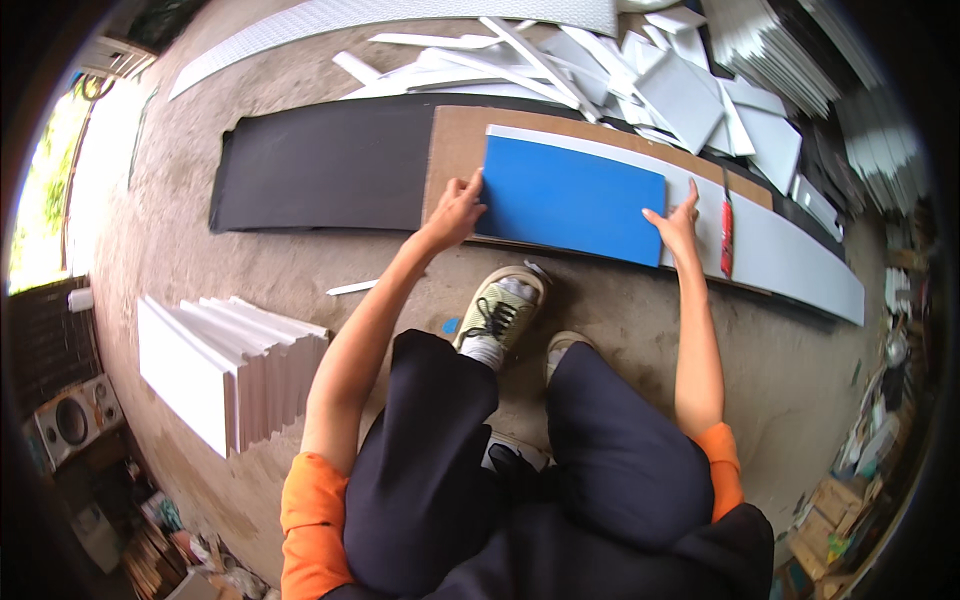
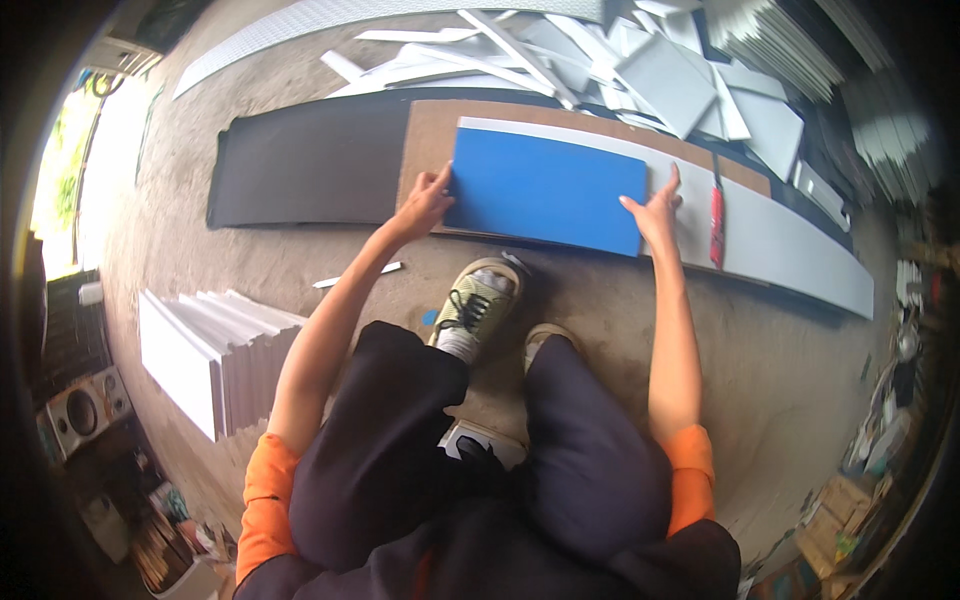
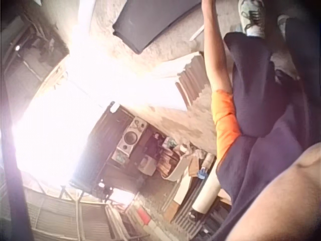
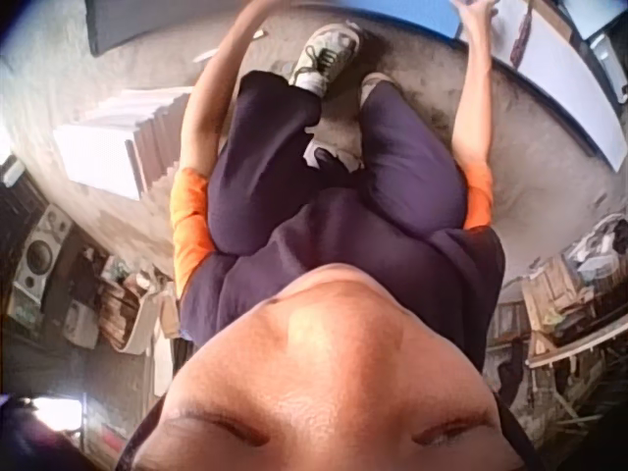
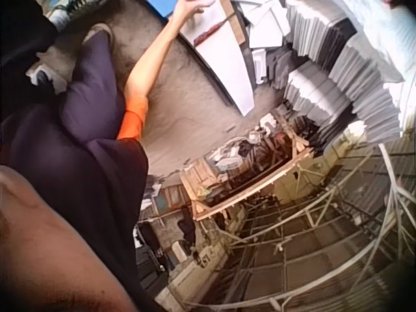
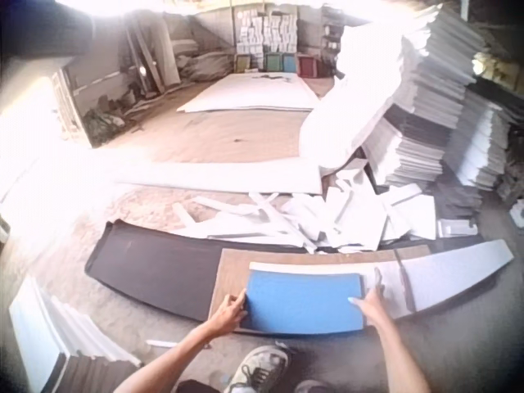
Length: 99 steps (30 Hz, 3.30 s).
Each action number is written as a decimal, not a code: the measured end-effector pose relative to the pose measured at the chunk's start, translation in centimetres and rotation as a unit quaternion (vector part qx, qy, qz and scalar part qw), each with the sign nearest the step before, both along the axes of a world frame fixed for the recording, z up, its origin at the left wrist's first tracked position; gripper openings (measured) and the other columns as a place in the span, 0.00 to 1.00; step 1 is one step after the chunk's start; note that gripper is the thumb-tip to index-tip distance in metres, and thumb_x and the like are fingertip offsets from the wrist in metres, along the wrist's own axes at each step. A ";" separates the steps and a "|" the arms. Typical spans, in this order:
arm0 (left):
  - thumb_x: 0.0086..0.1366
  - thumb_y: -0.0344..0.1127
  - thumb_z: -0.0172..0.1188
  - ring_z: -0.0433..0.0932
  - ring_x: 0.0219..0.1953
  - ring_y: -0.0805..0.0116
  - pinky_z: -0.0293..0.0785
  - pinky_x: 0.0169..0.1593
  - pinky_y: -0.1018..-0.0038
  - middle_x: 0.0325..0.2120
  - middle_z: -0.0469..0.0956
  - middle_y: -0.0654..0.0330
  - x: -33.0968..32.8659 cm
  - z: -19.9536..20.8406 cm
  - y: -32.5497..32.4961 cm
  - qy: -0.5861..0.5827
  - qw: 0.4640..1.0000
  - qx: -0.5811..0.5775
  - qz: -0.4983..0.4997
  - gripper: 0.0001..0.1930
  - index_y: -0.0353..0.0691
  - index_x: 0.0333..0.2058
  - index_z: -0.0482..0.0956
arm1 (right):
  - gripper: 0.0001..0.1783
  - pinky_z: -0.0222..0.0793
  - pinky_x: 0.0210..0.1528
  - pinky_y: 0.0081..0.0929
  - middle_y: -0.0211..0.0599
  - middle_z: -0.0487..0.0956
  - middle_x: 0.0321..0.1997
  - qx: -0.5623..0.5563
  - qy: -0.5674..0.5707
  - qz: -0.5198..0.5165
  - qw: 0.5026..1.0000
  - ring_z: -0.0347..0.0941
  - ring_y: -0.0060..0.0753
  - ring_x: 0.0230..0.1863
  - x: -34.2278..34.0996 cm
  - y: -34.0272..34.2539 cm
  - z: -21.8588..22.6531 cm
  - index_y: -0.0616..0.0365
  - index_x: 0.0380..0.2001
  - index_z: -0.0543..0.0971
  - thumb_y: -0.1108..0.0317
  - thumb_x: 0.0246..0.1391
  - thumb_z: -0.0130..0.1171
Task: The person uses a red utility knife to cut white foam sheets to size, using a blue rectangular board as a guide. They repeatedly align the blue board on the foam, cut along the edge, and remove the excess material. The person works on a wooden board placed on the floor in a workshop environment.
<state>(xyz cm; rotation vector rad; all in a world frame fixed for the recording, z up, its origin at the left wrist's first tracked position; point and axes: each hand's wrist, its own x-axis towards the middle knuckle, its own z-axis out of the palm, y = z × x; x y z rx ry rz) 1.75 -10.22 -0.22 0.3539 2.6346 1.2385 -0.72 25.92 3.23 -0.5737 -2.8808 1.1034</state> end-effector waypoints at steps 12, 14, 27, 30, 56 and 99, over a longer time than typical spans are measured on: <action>0.57 0.27 0.47 0.67 0.39 0.52 0.65 0.46 0.68 0.46 0.55 0.44 0.5 0.3 -0.2 0.036 0.998 -0.047 -0.007 0.30 0.39 0.58 0.48 | 0.53 0.66 0.38 0.32 0.44 0.66 0.37 -0.073 0.055 0.007 0.996 0.65 0.35 0.36 0.0 1.0 0.0 0.49 0.59 0.45 0.75 0.31 0.67; 0.57 0.26 0.46 0.66 0.42 0.52 0.65 0.47 0.68 0.46 0.54 0.44 0.6 0.6 0.1 -0.003 1.000 -0.030 0.005 0.30 0.39 0.58 0.47 | 0.52 0.67 0.37 0.31 0.44 0.66 0.37 -0.066 0.073 0.018 0.995 0.65 0.34 0.36 -0.2 1.1 0.1 0.49 0.59 0.46 0.75 0.32 0.66; 0.59 0.27 0.45 0.62 0.46 0.54 0.62 0.50 0.68 0.46 0.53 0.47 0.9 0.7 0.3 -0.011 0.999 -0.036 0.015 0.30 0.40 0.59 0.46 | 0.51 0.66 0.38 0.31 0.45 0.65 0.37 -0.092 0.088 0.033 0.991 0.66 0.35 0.33 -0.4 1.7 -0.8 0.50 0.59 0.45 0.73 0.34 0.65; 0.61 0.31 0.43 0.64 0.46 0.57 0.62 0.51 0.69 0.47 0.53 0.50 1.2 0.7 0.4 -0.013 0.999 -0.041 0.023 0.28 0.44 0.59 0.47 | 0.51 0.66 0.37 0.32 0.45 0.65 0.37 -0.100 0.079 0.033 0.991 0.66 0.36 0.32 -0.3 1.7 -0.6 0.50 0.59 0.45 0.73 0.34 0.65; 0.59 0.32 0.51 0.60 0.49 0.57 0.59 0.53 0.72 0.47 0.51 0.49 -0.9 1.9 -0.9 -0.209 0.975 0.079 -0.008 0.38 0.54 0.61 0.36 | 0.47 0.67 0.36 0.25 0.34 0.73 0.28 -0.187 0.049 0.065 0.979 0.71 0.25 0.30 -0.6 1.7 -0.6 0.48 0.60 0.47 0.77 0.38 0.61; 0.53 0.31 0.55 0.54 0.54 0.49 0.50 0.58 0.61 0.55 0.53 0.46 -0.9 0.2 6.0 0.146 0.970 -0.121 0.152 0.37 0.36 0.58 0.44 | 0.41 0.70 0.33 0.19 0.33 0.74 0.28 -0.228 0.062 0.080 0.968 0.71 0.20 0.29 -0.1 2.7 -0.6 0.51 0.56 0.56 0.77 0.37 0.62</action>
